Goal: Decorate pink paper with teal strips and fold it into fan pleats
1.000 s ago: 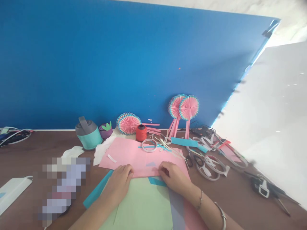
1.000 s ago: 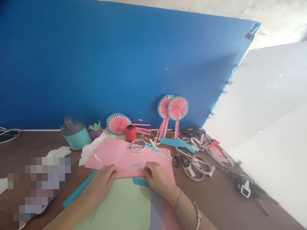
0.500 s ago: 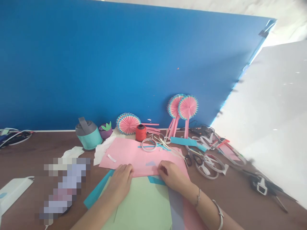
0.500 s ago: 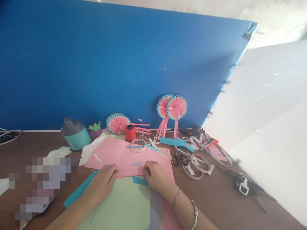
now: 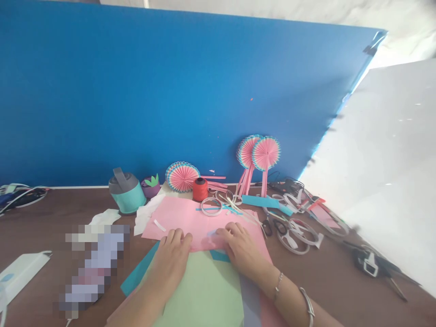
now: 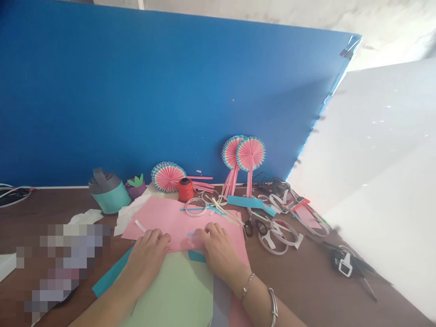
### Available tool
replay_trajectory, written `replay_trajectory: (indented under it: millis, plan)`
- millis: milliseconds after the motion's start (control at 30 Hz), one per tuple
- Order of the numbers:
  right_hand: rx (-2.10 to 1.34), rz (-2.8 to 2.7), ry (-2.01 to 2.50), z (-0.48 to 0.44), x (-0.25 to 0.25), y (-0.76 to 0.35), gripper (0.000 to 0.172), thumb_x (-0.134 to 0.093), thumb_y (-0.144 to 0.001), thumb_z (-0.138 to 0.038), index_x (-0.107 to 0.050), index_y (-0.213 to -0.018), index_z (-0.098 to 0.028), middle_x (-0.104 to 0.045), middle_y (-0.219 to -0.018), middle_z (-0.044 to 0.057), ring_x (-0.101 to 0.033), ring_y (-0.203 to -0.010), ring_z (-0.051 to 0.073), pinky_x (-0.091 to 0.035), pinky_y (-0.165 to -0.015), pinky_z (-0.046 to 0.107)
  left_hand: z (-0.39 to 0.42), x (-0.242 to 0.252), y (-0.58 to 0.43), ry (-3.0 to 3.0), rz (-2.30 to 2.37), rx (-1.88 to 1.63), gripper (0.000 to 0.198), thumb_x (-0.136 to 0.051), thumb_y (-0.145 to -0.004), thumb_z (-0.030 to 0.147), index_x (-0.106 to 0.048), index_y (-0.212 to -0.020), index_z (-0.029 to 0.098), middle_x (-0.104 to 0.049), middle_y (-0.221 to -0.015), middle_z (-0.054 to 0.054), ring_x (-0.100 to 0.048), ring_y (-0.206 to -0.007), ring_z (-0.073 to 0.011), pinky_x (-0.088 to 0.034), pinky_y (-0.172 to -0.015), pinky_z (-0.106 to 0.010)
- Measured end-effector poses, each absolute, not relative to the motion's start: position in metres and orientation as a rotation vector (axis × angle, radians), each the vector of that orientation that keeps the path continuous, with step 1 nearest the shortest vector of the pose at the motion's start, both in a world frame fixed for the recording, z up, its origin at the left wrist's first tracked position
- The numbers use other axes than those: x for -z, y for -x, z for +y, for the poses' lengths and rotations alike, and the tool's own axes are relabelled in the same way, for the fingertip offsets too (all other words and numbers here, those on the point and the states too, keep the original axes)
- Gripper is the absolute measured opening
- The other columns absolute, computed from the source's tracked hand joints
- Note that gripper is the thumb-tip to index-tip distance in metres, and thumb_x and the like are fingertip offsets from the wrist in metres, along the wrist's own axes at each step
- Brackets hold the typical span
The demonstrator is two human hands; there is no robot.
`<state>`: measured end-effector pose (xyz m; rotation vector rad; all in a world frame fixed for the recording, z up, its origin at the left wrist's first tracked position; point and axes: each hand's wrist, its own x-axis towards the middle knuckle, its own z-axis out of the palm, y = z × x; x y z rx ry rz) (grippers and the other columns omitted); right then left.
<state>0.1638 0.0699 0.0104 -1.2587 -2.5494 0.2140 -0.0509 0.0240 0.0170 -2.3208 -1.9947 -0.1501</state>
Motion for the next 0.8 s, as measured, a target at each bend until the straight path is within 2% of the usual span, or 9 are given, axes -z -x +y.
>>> replay_trajectory:
  millis: [100, 200, 300, 433, 567, 633, 733, 800]
  plan:
    - [-0.114, -2.709, 1.073, 0.068, -0.011, -0.16, 0.052, -0.043, -0.078, 0.003, -0.056, -0.117, -0.029, -0.052, -0.102, 0.006, -0.045, -0.091, 0.02, -0.032, -0.076, 0.031, 0.024, -0.012, 0.048, 2.436, -1.786, 0.261, 0.048, -0.039, -0.084, 0.0, -0.057, -0.118, 0.029, -0.055, -0.116, -0.007, -0.048, -0.106, -0.0239, -0.038, -0.081, -0.034]
    - [-0.077, -2.794, 0.963, 0.069, -0.01, -0.159, 0.046, -0.046, -0.082, -0.004, -0.058, -0.118, -0.03, -0.054, -0.1, 0.007, -0.045, -0.092, 0.021, -0.03, -0.074, 0.031, 0.024, -0.006, 0.051, 2.551, -1.595, 0.279, 0.05, -0.041, -0.084, 0.0, -0.058, -0.118, 0.033, -0.055, -0.121, -0.004, -0.046, -0.111, -0.0223, -0.038, -0.086, -0.034]
    - [-0.068, -2.793, 1.01, 0.071, -0.011, -0.163, 0.04, -0.05, -0.081, -0.006, -0.064, -0.109, -0.03, -0.057, -0.102, 0.007, -0.045, -0.092, 0.021, -0.029, -0.072, 0.032, 0.025, -0.005, 0.06, 2.536, -1.595, 0.261, 0.047, -0.043, -0.078, -0.004, -0.066, -0.106, 0.028, -0.057, -0.119, -0.006, -0.046, -0.111, -0.0236, -0.037, -0.086, -0.036]
    - [-0.121, -2.743, 1.103, 0.074, -0.015, -0.174, 0.032, -0.054, -0.075, -0.006, -0.07, -0.093, -0.027, -0.059, -0.105, 0.006, -0.046, -0.094, 0.021, -0.028, -0.073, 0.033, 0.027, -0.007, 0.071, 2.517, -1.721, 0.276, 0.045, -0.045, -0.07, -0.008, -0.072, -0.085, 0.025, -0.062, -0.105, -0.006, -0.049, -0.101, -0.0238, -0.038, -0.077, -0.036]
    - [-0.147, -2.75, 1.083, 0.076, -0.019, -0.178, 0.029, -0.054, -0.074, -0.005, -0.07, -0.09, -0.025, -0.063, -0.094, 0.005, -0.049, -0.089, 0.019, -0.029, -0.072, 0.033, 0.032, 0.0, 0.077, 2.518, -1.778, 0.446, 0.043, -0.043, -0.065, -0.008, -0.072, -0.071, 0.024, -0.062, -0.098, -0.005, -0.051, -0.096, -0.0228, -0.039, -0.074, -0.035]
    - [-0.119, -2.751, 1.059, 0.076, -0.017, -0.178, 0.029, -0.052, -0.077, -0.007, -0.07, -0.092, -0.024, -0.063, -0.087, 0.005, -0.05, -0.085, 0.019, -0.029, -0.07, 0.033, 0.034, 0.004, 0.08, 2.492, -1.785, 0.633, 0.047, -0.04, -0.064, -0.007, -0.072, -0.077, 0.025, -0.062, -0.099, -0.005, -0.052, -0.095, -0.0219, -0.041, -0.075, -0.035]
    - [-0.076, -2.66, 1.024, 0.078, -0.012, -0.178, 0.028, -0.053, -0.08, -0.009, -0.07, -0.095, -0.025, -0.063, -0.08, 0.005, -0.051, -0.08, 0.019, -0.031, -0.068, 0.033, 0.035, 0.003, 0.082, 2.315, -1.778, 1.028, 0.053, -0.035, -0.069, -0.002, -0.065, -0.104, 0.022, -0.06, -0.105, -0.007, -0.053, -0.099, -0.0213, -0.043, -0.082, -0.036]
    - [-0.081, -2.519, 0.987, 0.08, -0.009, -0.177, 0.027, -0.053, -0.08, -0.011, -0.069, -0.096, -0.025, -0.064, -0.079, 0.005, -0.052, -0.079, 0.019, -0.033, -0.068, 0.032, 0.034, -0.002, 0.079, 2.124, -1.804, 1.296, 0.041, -0.037, -0.076, 0.006, -0.06, -0.107, 0.018, -0.059, -0.102, -0.009, -0.054, -0.097, -0.0216, -0.044, -0.082, -0.035]
